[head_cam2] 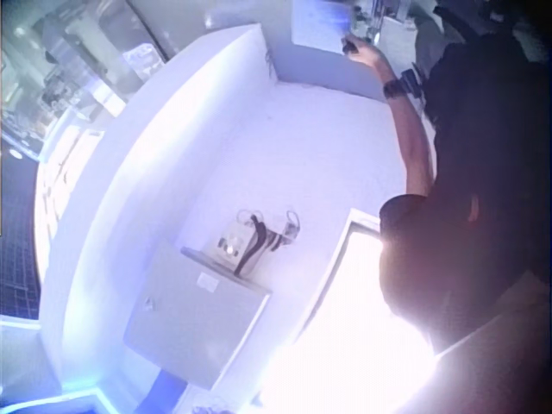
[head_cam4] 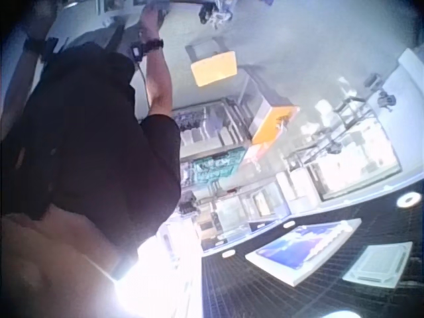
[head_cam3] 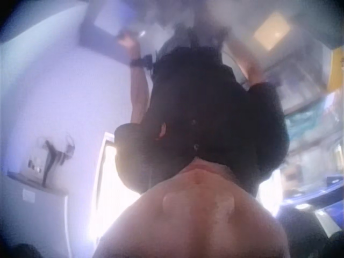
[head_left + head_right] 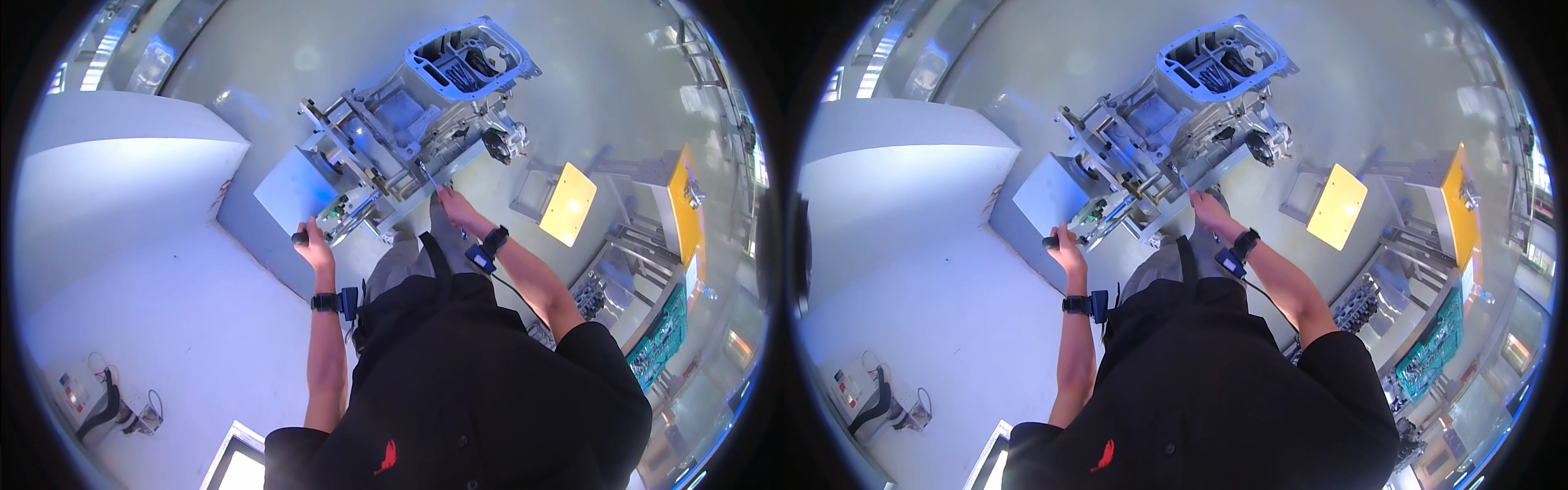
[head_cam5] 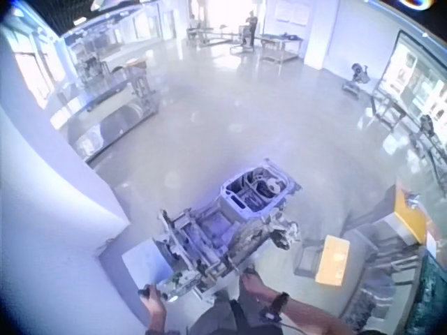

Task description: The person uses a torque wrench and socket to tighten bolts on a mechanical assembly mounted on a jig. They insert a small metal ring into a hole, then continue tightening multiple bolts in sequence.

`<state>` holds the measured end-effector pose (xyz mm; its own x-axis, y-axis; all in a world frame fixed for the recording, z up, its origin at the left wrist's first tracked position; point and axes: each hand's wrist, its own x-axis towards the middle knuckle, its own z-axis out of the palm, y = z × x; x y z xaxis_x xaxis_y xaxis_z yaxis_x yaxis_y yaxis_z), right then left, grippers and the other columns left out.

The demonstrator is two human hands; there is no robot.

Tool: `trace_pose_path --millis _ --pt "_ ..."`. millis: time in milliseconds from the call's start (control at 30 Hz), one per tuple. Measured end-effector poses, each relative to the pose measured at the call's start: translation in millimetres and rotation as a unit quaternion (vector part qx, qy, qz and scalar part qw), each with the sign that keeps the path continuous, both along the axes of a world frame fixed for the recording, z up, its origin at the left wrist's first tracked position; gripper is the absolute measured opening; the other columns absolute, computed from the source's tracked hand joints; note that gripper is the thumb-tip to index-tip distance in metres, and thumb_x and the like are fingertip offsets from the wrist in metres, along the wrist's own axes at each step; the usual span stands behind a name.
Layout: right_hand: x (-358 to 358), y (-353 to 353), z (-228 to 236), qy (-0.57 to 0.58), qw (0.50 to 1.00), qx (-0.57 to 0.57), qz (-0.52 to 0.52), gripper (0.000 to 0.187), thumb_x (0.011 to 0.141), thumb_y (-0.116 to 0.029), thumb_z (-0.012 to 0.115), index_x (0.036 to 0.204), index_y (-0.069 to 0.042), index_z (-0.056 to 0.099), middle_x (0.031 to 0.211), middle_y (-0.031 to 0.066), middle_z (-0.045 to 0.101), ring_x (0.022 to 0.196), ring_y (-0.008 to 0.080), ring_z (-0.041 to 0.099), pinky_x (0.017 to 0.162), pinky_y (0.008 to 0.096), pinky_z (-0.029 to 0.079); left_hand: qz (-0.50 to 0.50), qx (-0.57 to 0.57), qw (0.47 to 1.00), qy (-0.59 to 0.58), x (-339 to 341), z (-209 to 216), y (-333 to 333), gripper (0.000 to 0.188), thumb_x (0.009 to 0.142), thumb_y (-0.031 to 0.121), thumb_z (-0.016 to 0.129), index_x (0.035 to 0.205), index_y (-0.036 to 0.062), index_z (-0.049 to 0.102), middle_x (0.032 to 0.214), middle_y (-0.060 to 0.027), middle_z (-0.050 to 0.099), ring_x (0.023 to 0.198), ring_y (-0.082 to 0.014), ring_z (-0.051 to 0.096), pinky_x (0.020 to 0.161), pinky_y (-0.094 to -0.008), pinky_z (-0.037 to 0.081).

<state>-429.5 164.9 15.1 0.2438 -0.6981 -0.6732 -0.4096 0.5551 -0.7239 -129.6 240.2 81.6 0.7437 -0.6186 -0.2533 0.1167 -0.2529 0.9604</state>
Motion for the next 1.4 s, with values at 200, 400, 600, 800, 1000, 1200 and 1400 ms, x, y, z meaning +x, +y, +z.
trace_pose_path --millis 200,400,600,800,1000,1200,1400 --pt "20 -71 62 -0.228 0.861 0.418 -0.18 0.027 0.095 -0.028 0.034 0.086 -0.004 0.043 0.053 -0.0057 0.029 0.037 0.0044 0.026 0.031 0.0215 0.023 -0.076 0.069 0.991 -0.09 -2 7 0 0.033 0.084 0.02 0.054 0.059 0.0008 0.043 0.052 0.0 0.039 0.051 -0.0079 0.033 0.048 -0.0269 0.029" --pt "-14 -47 96 -0.234 0.912 0.307 -0.136 0.027 0.094 -0.028 0.036 0.099 -0.003 0.045 0.054 -0.005 0.031 0.041 0.0045 0.031 0.035 0.0208 0.028 -0.076 0.09 0.987 -0.111 -2 8 2 0.034 0.085 0.02 0.054 0.059 -0.0003 0.044 0.051 -0.0008 0.04 0.053 -0.0078 0.034 0.049 -0.0275 0.03" --pt "-45 -30 66 -0.126 0.991 0.039 0.008 0.03 0.094 -0.03 0.037 0.094 -0.005 0.053 0.059 -0.0022 0.04 0.05 0.0075 0.044 0.046 0.0219 0.038 -0.044 0.063 0.992 -0.1 -7 14 2 0.033 0.084 0.019 0.055 0.058 0.001 0.045 0.051 0.001 0.04 0.052 -0.0072 0.035 0.049 -0.0265 0.03" --pt "-13 -41 34 -0.011 0.975 -0.193 0.109 0.029 0.091 -0.032 0.041 0.094 -0.006 0.052 0.072 0.0132 0.056 0.068 0.0314 0.054 0.064 0.0372 0.043 -0.014 0.029 0.997 -0.07 -16 19 -3 0.036 0.081 0.016 0.057 0.055 0.0103 0.034 0.05 0.0039 0.032 0.047 -0.0055 0.028 0.045 -0.0234 0.023" --pt "-24 -47 15 0.075 0.963 -0.22 0.134 0.041 0.09 -0.042 0.038 0.099 -0.006 0.054 0.077 0.0153 0.058 0.076 0.0312 0.057 0.067 0.0393 0.043 0.001 0.014 0.998 -0.054 -12 11 3 0.036 0.082 0.017 0.056 0.055 0.0108 0.034 0.049 0.0028 0.033 0.047 -0.0071 0.029 0.047 -0.0236 0.025" --pt "-21 -37 -14 0.033 0.985 -0.138 0.099 0.05 0.091 -0.046 0.033 0.107 -0.003 0.055 0.087 0.0193 0.06 0.081 0.0339 0.058 0.072 0.0385 0.043 -0.041 0.021 0.998 -0.04 -9 12 1 0.036 0.084 0.019 0.056 0.056 0.0067 0.038 0.05 0.0029 0.036 0.05 -0.0059 0.032 0.047 -0.0242 0.026" --pt "-1 -27 -26 0.051 0.98 -0.169 0.091 0.054 0.092 -0.048 0.03 0.108 -0.002 0.054 0.095 0.0214 0.06 0.091 0.037 0.057 0.079 0.0394 0.042 -0.071 0.024 0.996 -0.049 -5 13 1 0.036 0.084 0.021 0.056 0.056 0.0069 0.038 0.051 0.0025 0.037 0.05 -0.0061 0.032 0.048 -0.0246 0.026"
